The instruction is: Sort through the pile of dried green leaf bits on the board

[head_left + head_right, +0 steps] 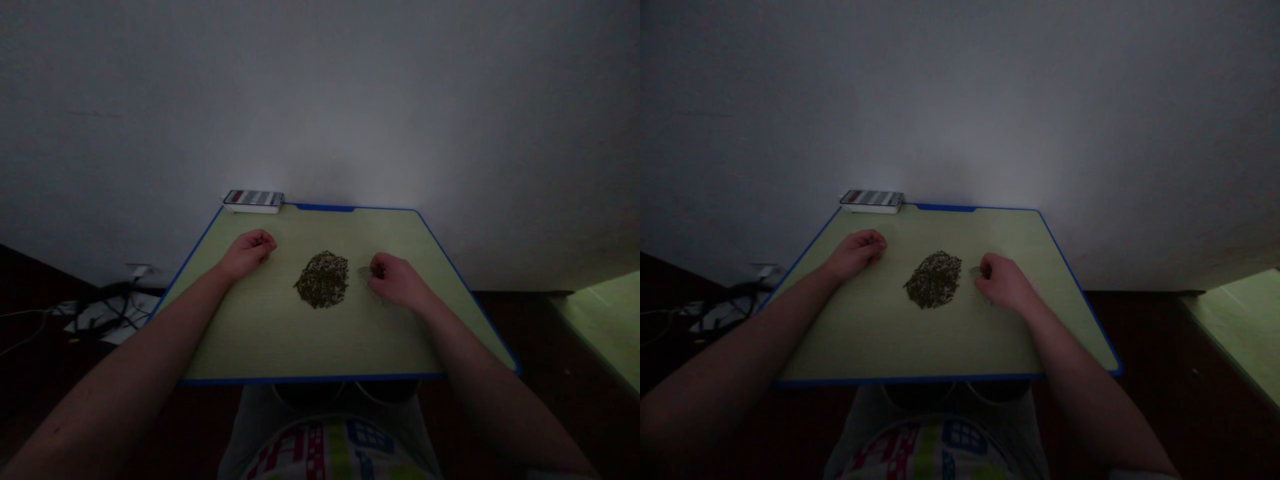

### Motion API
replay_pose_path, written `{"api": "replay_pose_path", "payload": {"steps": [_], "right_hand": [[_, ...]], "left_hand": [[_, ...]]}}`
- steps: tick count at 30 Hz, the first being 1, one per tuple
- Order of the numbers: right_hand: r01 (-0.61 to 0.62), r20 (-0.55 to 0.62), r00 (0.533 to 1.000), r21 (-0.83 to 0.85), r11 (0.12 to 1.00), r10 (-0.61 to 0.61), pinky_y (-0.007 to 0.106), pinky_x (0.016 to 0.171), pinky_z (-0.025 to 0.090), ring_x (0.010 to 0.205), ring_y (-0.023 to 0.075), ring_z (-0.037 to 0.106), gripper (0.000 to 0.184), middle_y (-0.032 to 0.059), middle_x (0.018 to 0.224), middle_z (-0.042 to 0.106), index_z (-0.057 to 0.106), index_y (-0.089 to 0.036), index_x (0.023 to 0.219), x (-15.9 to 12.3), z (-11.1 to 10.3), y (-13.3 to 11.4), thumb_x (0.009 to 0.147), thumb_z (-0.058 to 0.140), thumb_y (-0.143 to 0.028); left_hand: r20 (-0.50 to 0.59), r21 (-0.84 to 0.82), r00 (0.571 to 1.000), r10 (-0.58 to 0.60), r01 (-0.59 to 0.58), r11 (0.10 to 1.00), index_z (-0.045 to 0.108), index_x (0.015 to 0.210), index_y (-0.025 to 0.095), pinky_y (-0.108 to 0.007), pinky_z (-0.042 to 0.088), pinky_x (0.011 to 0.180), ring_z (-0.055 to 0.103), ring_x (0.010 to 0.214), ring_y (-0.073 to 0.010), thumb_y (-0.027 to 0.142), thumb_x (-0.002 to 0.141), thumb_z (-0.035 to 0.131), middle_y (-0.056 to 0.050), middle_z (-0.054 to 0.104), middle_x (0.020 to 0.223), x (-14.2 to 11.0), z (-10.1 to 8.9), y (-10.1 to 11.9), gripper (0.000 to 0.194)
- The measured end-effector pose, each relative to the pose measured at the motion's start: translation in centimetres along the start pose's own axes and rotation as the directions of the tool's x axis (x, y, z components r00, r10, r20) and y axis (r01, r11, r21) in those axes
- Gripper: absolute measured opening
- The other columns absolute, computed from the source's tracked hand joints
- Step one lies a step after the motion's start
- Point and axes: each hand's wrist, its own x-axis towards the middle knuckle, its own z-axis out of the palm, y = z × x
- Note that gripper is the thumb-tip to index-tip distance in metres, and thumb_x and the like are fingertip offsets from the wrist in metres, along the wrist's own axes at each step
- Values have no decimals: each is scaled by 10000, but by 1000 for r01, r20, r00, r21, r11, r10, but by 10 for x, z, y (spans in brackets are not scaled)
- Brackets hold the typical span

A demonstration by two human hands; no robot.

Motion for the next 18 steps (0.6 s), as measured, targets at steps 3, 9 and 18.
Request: {"api": "replay_pose_path", "payload": {"steps": [3, 9, 18], "right_hand": [[28, 38, 999, 15, 999, -29, 238, 540, 329, 588, 123, 496, 91, -1, 653, 573, 476, -201, 707, 0, 3, -4, 646, 520, -150], [33, 46, 998, 12, 999, -34, 239, 537, 328, 589, 125, 494, 89, -1, 650, 573, 481, -202, 703, 3, 7, -11, 642, 530, -159], [-79, -63, 995, -39, 996, 77, 249, 535, 327, 590, 133, 489, 63, 11, 650, 570, 485, -200, 692, 6, 0, 11, 657, 529, -174]], "left_hand": [[0, -6, 1000, -1, 1, 1000, 521, 712, 169, -204, 274, 415, 384, 408, -58, 315, 686, 621, 65, 433, 474, 1, -1, -2, 179], [-2, -8, 1000, -4, 4, 1000, 527, 702, 169, -204, 284, 416, 393, 410, -56, 297, 672, 623, 64, 444, 485, 3, 0, -3, 163], [8, 4, 1000, -1, 1, 1000, 525, 704, 174, -205, 269, 413, 372, 398, -59, 313, 681, 615, 67, 433, 460, 0, 0, 0, 167]]}}
